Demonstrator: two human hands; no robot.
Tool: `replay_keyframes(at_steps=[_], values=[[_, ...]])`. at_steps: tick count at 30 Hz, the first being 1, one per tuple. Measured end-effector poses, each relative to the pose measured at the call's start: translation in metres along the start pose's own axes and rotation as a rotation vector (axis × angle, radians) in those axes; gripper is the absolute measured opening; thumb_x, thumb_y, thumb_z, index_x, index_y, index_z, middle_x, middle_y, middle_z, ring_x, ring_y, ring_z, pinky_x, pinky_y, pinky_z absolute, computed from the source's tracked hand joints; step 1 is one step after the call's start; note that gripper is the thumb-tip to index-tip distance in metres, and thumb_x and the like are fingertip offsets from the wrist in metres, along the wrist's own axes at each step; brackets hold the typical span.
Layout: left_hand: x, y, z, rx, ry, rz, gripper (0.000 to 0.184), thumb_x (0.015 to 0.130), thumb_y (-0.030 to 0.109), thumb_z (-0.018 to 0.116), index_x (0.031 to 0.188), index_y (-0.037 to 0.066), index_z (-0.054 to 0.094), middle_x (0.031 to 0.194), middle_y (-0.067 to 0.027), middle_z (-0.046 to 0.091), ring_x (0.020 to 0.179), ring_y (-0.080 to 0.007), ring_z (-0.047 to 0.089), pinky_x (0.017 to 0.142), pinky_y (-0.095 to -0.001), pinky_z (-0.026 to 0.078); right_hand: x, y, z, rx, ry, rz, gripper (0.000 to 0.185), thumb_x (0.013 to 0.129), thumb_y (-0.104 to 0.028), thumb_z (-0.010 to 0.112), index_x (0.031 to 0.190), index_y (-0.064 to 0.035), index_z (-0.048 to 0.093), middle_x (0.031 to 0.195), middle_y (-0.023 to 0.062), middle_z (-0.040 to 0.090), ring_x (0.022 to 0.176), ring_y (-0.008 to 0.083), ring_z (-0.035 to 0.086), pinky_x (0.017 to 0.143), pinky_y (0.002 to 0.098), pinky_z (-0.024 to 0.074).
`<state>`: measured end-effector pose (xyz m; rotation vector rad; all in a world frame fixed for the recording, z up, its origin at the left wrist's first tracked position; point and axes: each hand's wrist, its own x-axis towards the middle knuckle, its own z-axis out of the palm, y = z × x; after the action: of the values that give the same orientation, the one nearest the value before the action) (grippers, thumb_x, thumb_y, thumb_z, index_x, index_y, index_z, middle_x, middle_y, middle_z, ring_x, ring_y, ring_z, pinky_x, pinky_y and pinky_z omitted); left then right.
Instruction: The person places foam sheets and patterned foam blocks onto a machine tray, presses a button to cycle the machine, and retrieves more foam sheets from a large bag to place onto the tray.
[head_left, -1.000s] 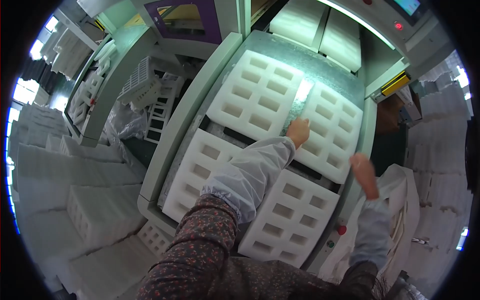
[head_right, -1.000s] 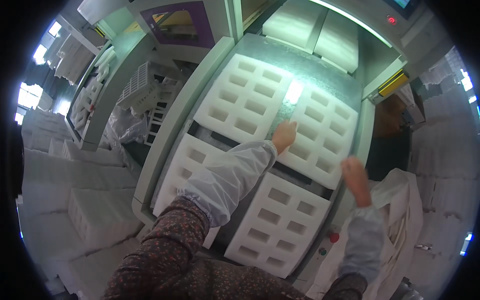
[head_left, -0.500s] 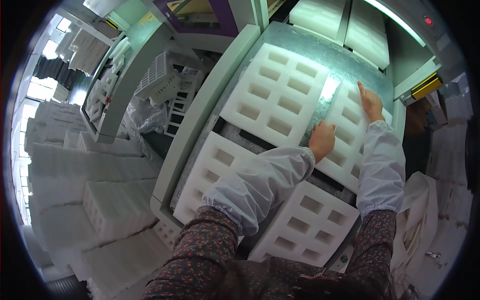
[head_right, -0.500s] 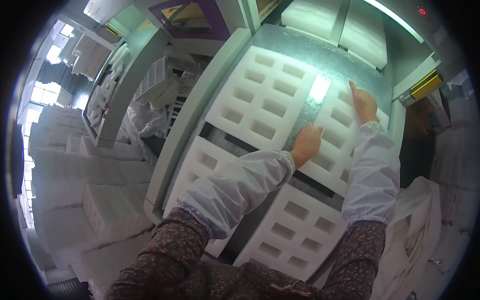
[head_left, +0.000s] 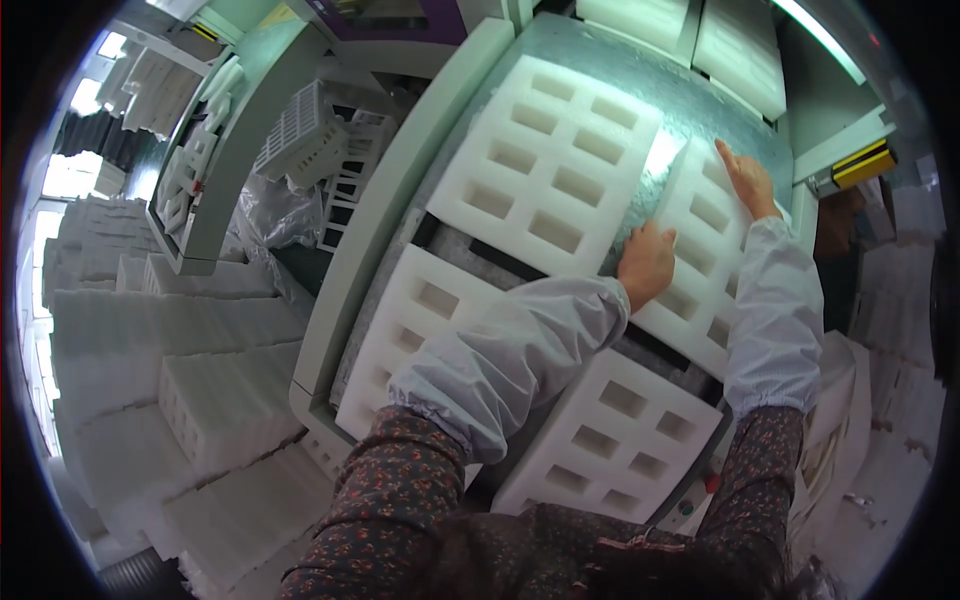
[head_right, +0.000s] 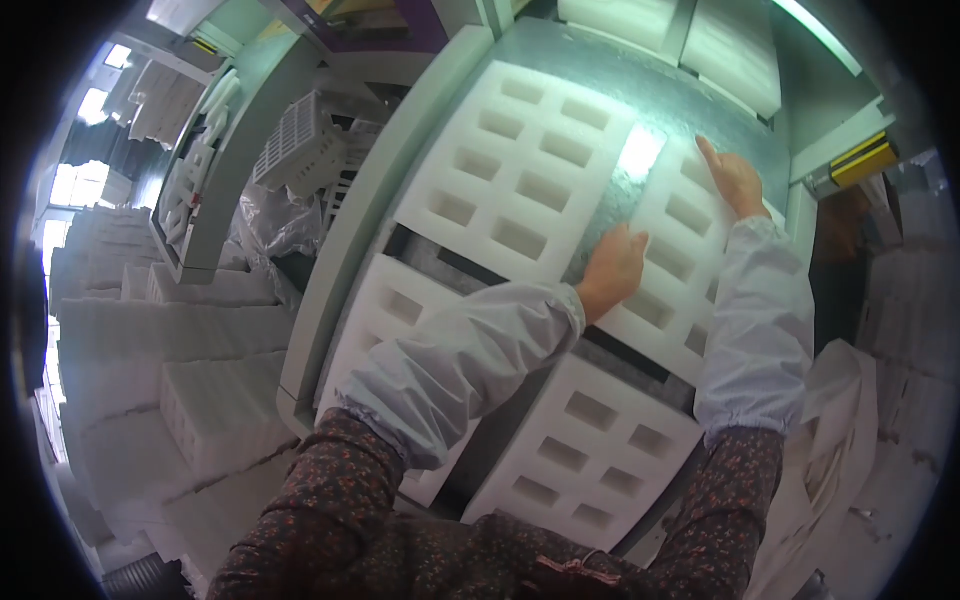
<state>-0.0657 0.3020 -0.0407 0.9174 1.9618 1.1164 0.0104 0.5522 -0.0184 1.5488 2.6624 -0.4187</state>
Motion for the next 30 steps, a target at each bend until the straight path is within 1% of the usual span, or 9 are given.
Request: replay_keyframes(at_steps=[2, 3, 5, 7, 9, 13, 17, 20, 30], values=[[0.004, -0.007, -0.002, -0.049, -0.078, 0.044, 0.035, 0.091, 0.028, 0.04, 0.098, -0.006, 0.047, 0.1, -0.0286, 0.051, 0.09, -0.0438, 0.05, 0.082, -0.0498, 0.04, -0.002, 0.0, -0.001, -0.008, 0.007, -0.014, 0.077, 0.083, -0.067, 0.023, 0.094, -0.004, 0.065, 0.1, 0.0152, 0.063, 0.093, 0.0367, 0.055, 0.082, 0.0384, 0.0409], [0.006, -0.007, -0.003, -0.058, -0.106, 0.038, 0.035, 0.091, 0.028, 0.04, 0.098, -0.006, 0.047, 0.1, -0.0286, 0.051, 0.09, -0.0438, 0.05, 0.082, -0.0498, 0.04, -0.007, -0.001, 0.001, 0.044, 0.06, -0.041, 0.075, 0.085, -0.064, 0.022, 0.104, -0.0026, 0.06, 0.106, 0.0135, 0.062, 0.095, 0.0355, 0.054, 0.084, 0.0372, 0.0399], [0.006, -0.002, -0.012, -0.109, -0.16, -0.003, 0.036, 0.09, 0.027, 0.042, 0.098, -0.007, 0.047, 0.103, -0.0282, 0.052, 0.093, -0.0418, 0.051, 0.082, -0.0472, 0.04, -0.01, 0.01, 0.015, 0.272, 0.257, -0.138, 0.07, 0.088, -0.059, 0.027, 0.115, -0.0002, 0.053, 0.114, 0.0124, 0.058, 0.102, 0.0324, 0.052, 0.086, 0.0363, 0.0391], [-0.001, 0.005, -0.022, -0.226, -0.203, -0.061, 0.042, 0.09, 0.028, 0.042, 0.108, -0.009, 0.046, 0.106, -0.0229, 0.053, 0.096, -0.0295, 0.051, 0.085, -0.0379, 0.039, -0.015, 0.023, 0.021, 0.146, 0.481, -0.277, 0.057, 0.09, -0.048, 0.041, 0.122, -0.0012, 0.047, 0.122, 0.0121, 0.052, 0.109, 0.0289, 0.049, 0.089, 0.0358, 0.0383], [-0.004, 0.008, -0.027, -0.277, -0.229, -0.092, 0.042, 0.09, 0.029, 0.042, 0.108, -0.009, 0.047, 0.106, -0.0223, 0.054, 0.096, -0.0287, 0.051, 0.084, -0.0373, 0.039, -0.069, 0.017, 0.003, 0.139, 0.491, -0.341, 0.053, 0.088, -0.043, 0.047, 0.122, -0.0015, 0.047, 0.124, 0.012, 0.05, 0.112, 0.0277, 0.047, 0.092, 0.0357, 0.037], [-0.017, 0.008, -0.036, -0.205, -0.234, -0.128, 0.042, 0.09, 0.029, 0.043, 0.108, -0.008, 0.048, 0.104, -0.021, 0.055, 0.094, -0.0273, 0.051, 0.083, -0.036, 0.04, -0.199, 0.022, -0.015, 0.035, 0.494, -0.452, 0.05, 0.085, -0.034, 0.057, 0.124, -0.0047, 0.047, 0.129, 0.0115, 0.045, 0.119, 0.0265, 0.042, 0.099, 0.0349, 0.0334], [-0.034, 0.011, -0.038, -0.136, -0.246, -0.16, 0.042, 0.09, 0.029, 0.043, 0.108, -0.008, 0.049, 0.103, -0.0197, 0.055, 0.092, -0.0258, 0.051, 0.081, -0.0346, 0.04, -0.287, 0.044, -0.021, 0.06, 0.119, -0.336, 0.05, 0.082, -0.027, 0.059, 0.127, -0.0095, 0.047, 0.134, 0.0112, 0.041, 0.122, 0.0274, 0.04, 0.099, 0.0344, 0.0332], [-0.04, 0.013, -0.037, -0.104, -0.238, -0.172, 0.042, 0.09, 0.029, 0.043, 0.108, -0.008, 0.05, 0.102, -0.0188, 0.056, 0.091, -0.0246, 0.051, 0.08, -0.0336, 0.04, -0.304, 0.054, -0.006, 0.248, 0.044, -0.25, 0.049, 0.08, -0.022, 0.06, 0.127, -0.0114, 0.048, 0.138, 0.0093, 0.038, 0.125, 0.0263, 0.037, 0.099, 0.0333, 0.0336], [-0.05, 0.014, -0.03, -0.092, -0.128, -0.129, 0.043, 0.09, 0.03, 0.043, 0.108, -0.008, 0.052, 0.102, -0.0172, 0.057, 0.089, -0.0225, 0.051, 0.078, -0.0318, 0.041, -0.306, 0.061, 0.018, 0.443, 0.134, -0.239, 0.052, 0.082, -0.02, 0.059, 0.131, -0.0108, 0.043, 0.141, 0.0077, 0.034, 0.126, 0.024, 0.037, 0.098, 0.0309, 0.0344]])
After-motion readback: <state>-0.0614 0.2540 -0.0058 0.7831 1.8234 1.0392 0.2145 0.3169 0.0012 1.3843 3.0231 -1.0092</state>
